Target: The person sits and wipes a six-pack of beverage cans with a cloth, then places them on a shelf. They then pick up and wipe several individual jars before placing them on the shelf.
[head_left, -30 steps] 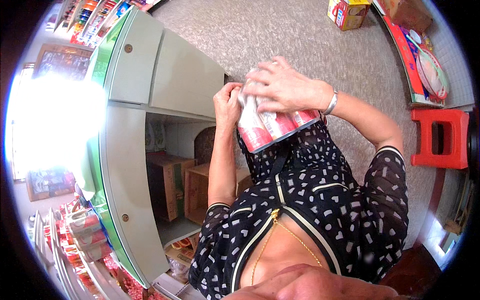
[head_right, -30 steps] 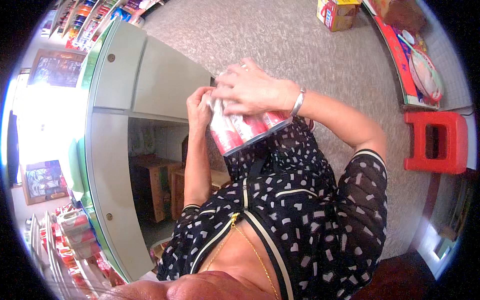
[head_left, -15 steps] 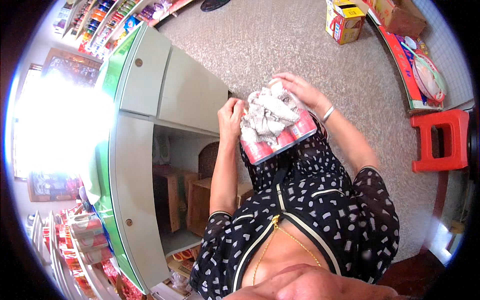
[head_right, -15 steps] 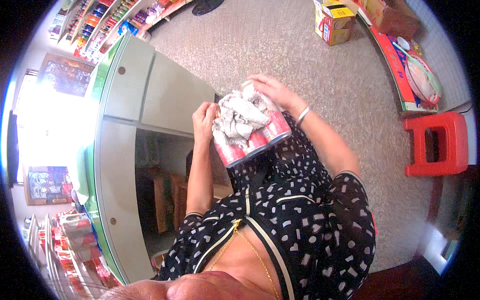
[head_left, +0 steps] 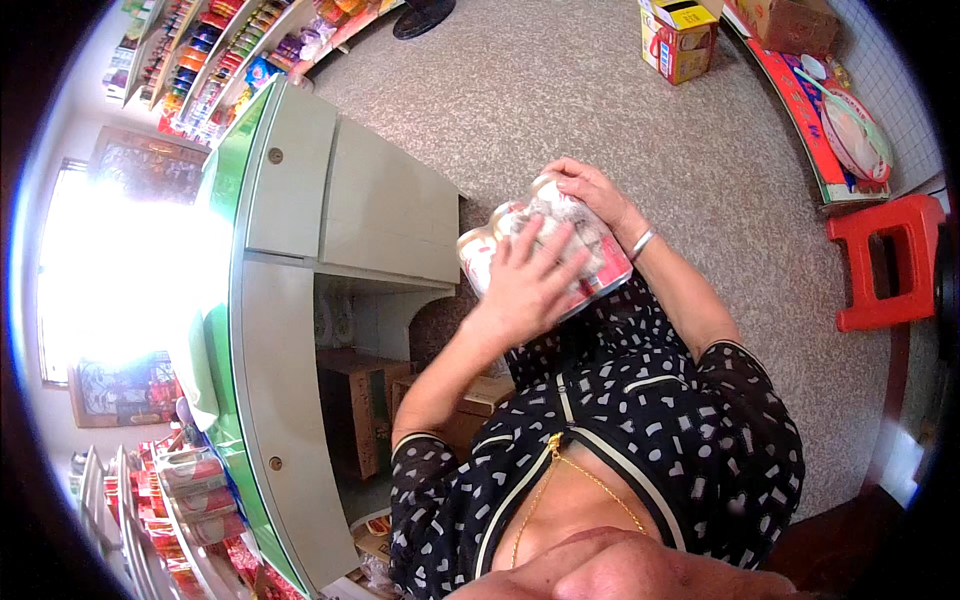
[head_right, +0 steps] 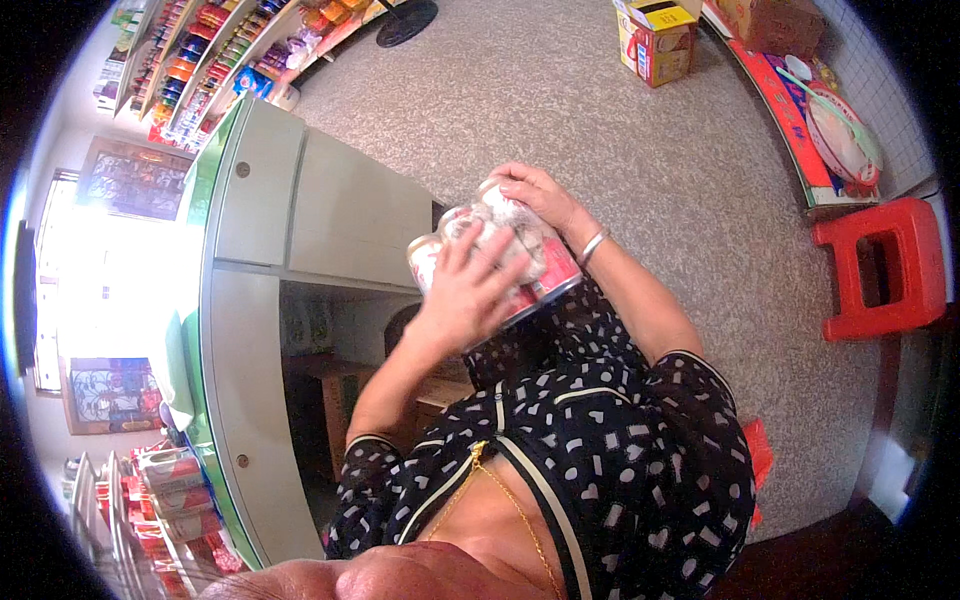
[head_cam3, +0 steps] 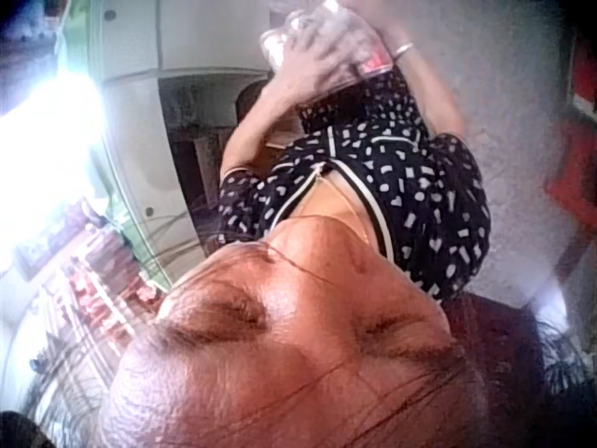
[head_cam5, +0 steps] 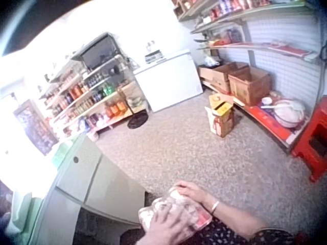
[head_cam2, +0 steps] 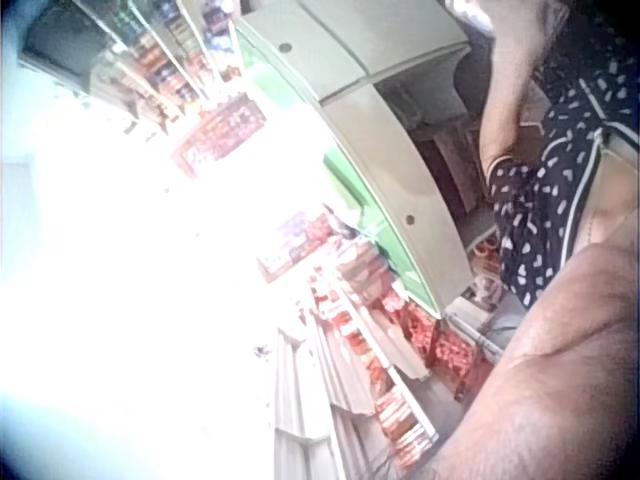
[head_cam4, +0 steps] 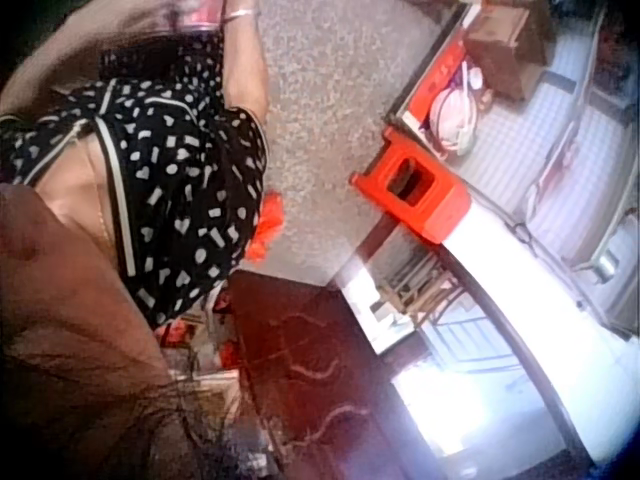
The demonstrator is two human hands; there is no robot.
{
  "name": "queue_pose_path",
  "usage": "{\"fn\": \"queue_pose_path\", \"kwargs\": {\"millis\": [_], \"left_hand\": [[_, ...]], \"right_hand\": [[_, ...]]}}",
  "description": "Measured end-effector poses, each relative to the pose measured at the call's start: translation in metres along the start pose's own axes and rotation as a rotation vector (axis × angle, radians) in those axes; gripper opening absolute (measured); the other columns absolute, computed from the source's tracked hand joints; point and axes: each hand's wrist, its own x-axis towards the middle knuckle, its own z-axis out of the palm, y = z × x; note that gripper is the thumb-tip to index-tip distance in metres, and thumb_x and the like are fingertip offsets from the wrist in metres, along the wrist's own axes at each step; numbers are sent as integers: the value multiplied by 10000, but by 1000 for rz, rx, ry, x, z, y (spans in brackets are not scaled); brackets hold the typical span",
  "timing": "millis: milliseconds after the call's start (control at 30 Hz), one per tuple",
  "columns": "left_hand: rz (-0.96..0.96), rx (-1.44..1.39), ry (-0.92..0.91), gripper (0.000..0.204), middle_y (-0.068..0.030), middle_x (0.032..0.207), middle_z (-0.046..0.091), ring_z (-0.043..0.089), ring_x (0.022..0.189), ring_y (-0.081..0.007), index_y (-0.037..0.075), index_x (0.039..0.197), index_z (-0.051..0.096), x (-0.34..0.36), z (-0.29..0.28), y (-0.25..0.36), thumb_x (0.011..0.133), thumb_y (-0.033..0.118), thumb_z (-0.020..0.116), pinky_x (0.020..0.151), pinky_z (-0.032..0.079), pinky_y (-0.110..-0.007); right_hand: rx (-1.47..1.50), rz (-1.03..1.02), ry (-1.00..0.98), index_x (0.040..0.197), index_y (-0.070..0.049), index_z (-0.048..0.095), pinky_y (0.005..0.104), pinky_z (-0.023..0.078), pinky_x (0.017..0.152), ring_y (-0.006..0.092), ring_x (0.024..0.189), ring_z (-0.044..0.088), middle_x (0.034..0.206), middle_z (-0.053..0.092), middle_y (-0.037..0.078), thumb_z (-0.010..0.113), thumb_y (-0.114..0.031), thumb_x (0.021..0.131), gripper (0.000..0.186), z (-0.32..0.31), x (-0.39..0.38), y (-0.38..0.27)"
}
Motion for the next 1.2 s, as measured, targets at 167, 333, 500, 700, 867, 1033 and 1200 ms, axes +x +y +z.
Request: {"fn": "queue_pose_path", "kwargs": {"millis": [167, 333, 500, 700, 867, 1033, 1200], "left_hand": [[-292, -63, 167, 410, -151, 1308, 523, 452, 1188, -401, 82, 1176, 618, -3, 2, -51, 793, 216, 682, 976, 370, -508], [43, -128, 145, 528, -109, 1367, 498, 442, 1235, -379, 114, 1178, 618, -24, 6, 28, 663, 141, 729, 1000, 359, -526], [-164, -75, 153, 422, -120, 1313, 513, 448, 1194, -380, 97, 1137, 634, -11, 3, -20, 730, 177, 709, 973, 363, -493], [-39, -116, 177, 480, -93, 1333, 508, 427, 1239, -364, 127, 1120, 630, -20, 16, 8, 657, 185, 741, 980, 350, -531], [-20, -258, 173, 486, -115, 1336, 522, 452, 1231, -360, 96, 1134, 627, -15, 7, -5, 667, 150, 749, 968, 370, -509], [-239, -121, 248, 376, -125, 1287, 537, 463, 1176, -389, 76, 1074, 642, -9, -1, -31, 712, 146, 717, 951, 380, -504], [-10, -160, 222, 478, -90, 1366, 486, 419, 1252, -358, 114, 1091, 626, -17, 15, 38, 634, 155, 757, 964, 355, -537]], "right_hand": [[39, 77, 53, 1105, -19, 597, 244, 473, 794, 75, 879, 558, 978, 625, 12, 552, -183, 898, 268, -1, 1, -2], [53, 65, 9, 1117, -19, 596, 258, 485, 810, 88, 902, 573, 982, 634, 30, 548, -168, 899, 268, -4, 6, 9], [103, 62, 42, 1123, -20, 596, 266, 489, 847, 114, 932, 591, 999, 637, 47, 546, -157, 901, 265, 1, -1, 0], [36, 90, 32, 1102, -24, 603, 238, 471, 804, 83, 898, 570, 986, 630, 17, 553, -173, 896, 260, 3, -1, -5], [33, 68, 47, 1095, -20, 602, 254, 469, 817, 89, 907, 567, 989, 630, 29, 552, -195, 888, 275, 3, -3, -4], [44, 89, 41, 1095, -21, 604, 248, 465, 797, 85, 877, 560, 970, 625, 22, 549, -198, 888, 277, 0, 1, -2], [0, 84, 23, 1102, -22, 603, 242, 466, 793, 81, 884, 559, 970, 627, 17, 550, -198, 893, 278, 1, 0, -1]]}}
